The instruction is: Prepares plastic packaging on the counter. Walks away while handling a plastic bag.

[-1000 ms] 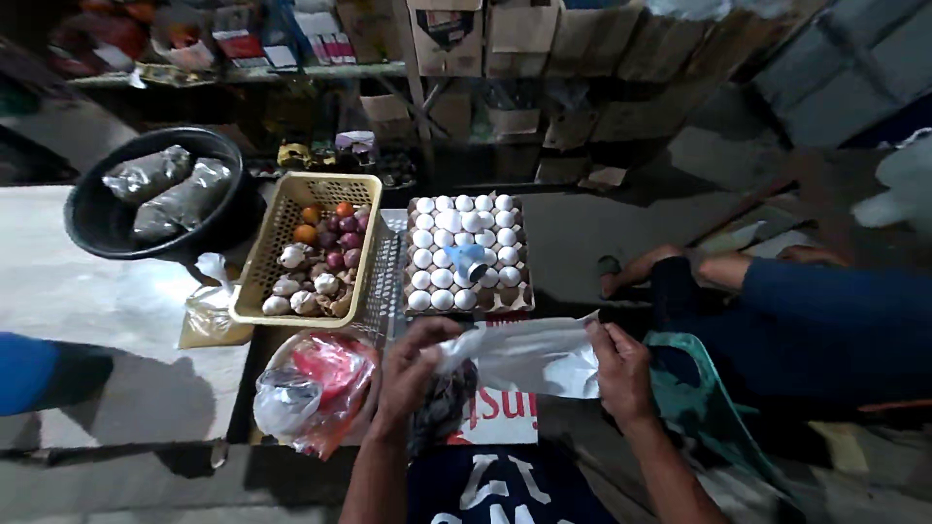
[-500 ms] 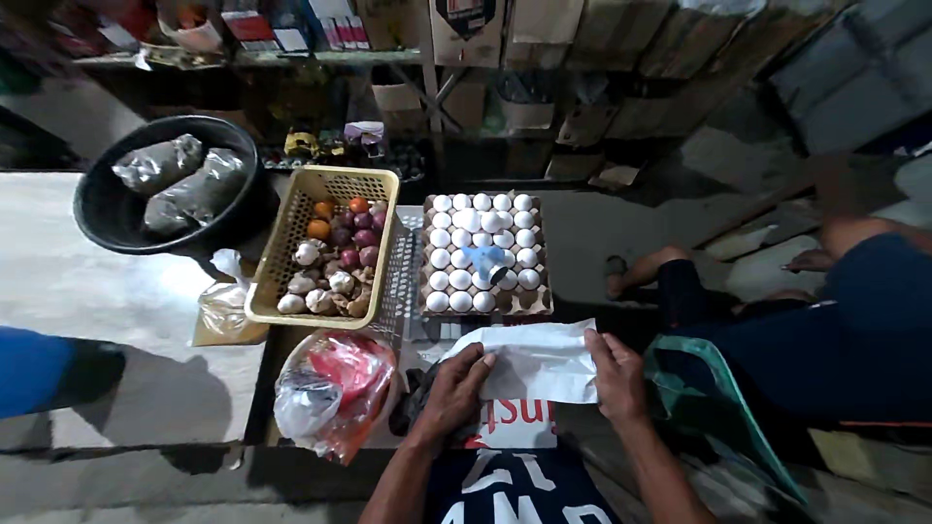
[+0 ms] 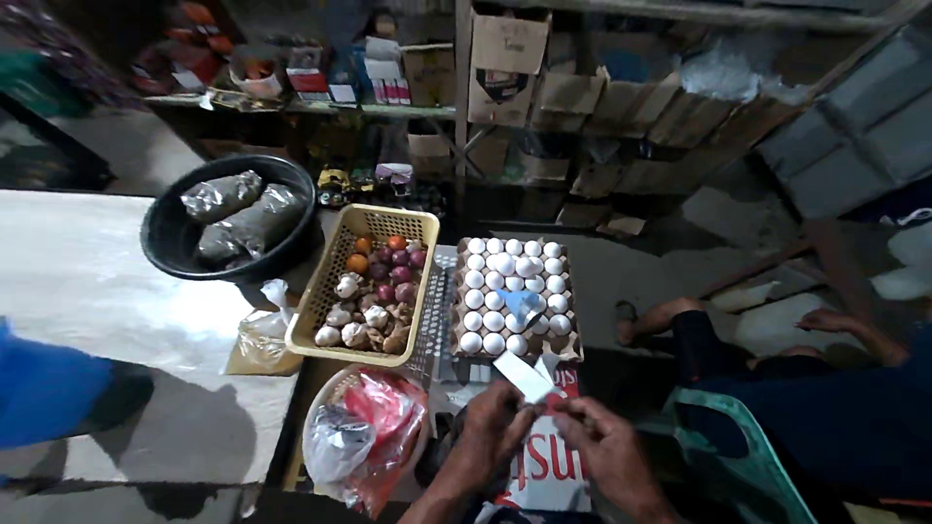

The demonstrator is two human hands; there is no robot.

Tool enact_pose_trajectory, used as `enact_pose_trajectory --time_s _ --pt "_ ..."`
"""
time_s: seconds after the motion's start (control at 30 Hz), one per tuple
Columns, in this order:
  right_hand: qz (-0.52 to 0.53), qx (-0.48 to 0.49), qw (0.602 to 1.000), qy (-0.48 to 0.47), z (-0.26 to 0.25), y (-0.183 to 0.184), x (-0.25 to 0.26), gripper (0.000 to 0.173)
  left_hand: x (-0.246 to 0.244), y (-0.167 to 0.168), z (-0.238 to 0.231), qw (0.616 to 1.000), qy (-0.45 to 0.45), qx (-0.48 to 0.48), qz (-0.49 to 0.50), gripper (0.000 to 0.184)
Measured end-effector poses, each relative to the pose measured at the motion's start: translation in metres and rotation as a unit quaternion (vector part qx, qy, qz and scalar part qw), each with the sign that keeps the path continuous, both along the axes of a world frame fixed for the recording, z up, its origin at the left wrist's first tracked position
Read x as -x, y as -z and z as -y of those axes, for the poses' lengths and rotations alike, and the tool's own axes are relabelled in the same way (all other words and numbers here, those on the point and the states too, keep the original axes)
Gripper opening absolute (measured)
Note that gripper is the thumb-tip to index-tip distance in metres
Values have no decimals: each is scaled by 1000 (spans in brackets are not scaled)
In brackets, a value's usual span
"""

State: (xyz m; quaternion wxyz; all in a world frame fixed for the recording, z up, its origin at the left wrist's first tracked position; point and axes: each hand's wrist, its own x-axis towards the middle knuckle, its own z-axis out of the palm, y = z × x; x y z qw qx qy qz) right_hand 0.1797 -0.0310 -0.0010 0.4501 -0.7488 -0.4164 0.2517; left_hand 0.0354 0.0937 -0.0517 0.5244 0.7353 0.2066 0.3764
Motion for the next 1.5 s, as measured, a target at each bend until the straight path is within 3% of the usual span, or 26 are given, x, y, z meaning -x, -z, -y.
enact_pose_trajectory --time_s 0.07,0.2,0.27,0.4,0.5,0.63,0.77,0.9,1.1,1.2,1.27,1.37,1.5 --pt "-84 -43 995 -17 -17 8 8 19 -4 4 0 999 10 -54 4 15" --pt "-97 -90 991 3 -34 13 7 11 -1 12 2 996 -2 -90 12 17" --pt "-100 -108 989 -1 -38 14 2 10 4 8 4 998 -7 -56 20 19" --pt "-41 -150 988 3 -38 31 -2 11 12 0 -1 991 -44 107 71 13" --pt "-19 -131 991 2 -34 57 -2 16 11 -16 -5 975 -89 156 134 12" --pt "-42 -95 994 31 -34 78 3 19 4 -32 -4 965 -72 169 189 10" --pt "-92 -72 991 61 -31 83 -2 20 -5 -26 -6 967 -111 171 151 10" --pt "-25 -88 991 96 -24 78 -11 22 -11 -13 -16 966 -154 151 145 10" --pt "-101 -77 987 93 -25 63 -13 26 -18 -36 -7 960 -90 206 170 10" --pt "-75 -44 991 105 -30 63 -13 25 -20 -42 -3 960 -43 221 168 8" --pt "-51 -33 992 106 -30 67 -23 23 -18 -35 -9 975 -51 181 118 5" --pt "-13 -56 994 90 -20 62 -42 33 -11 -16 -18 990 -74 112 41 9" --pt "14 -95 993 -74 -27 27 -24 71 -12 -19 -19 993 -35 104 38 9"
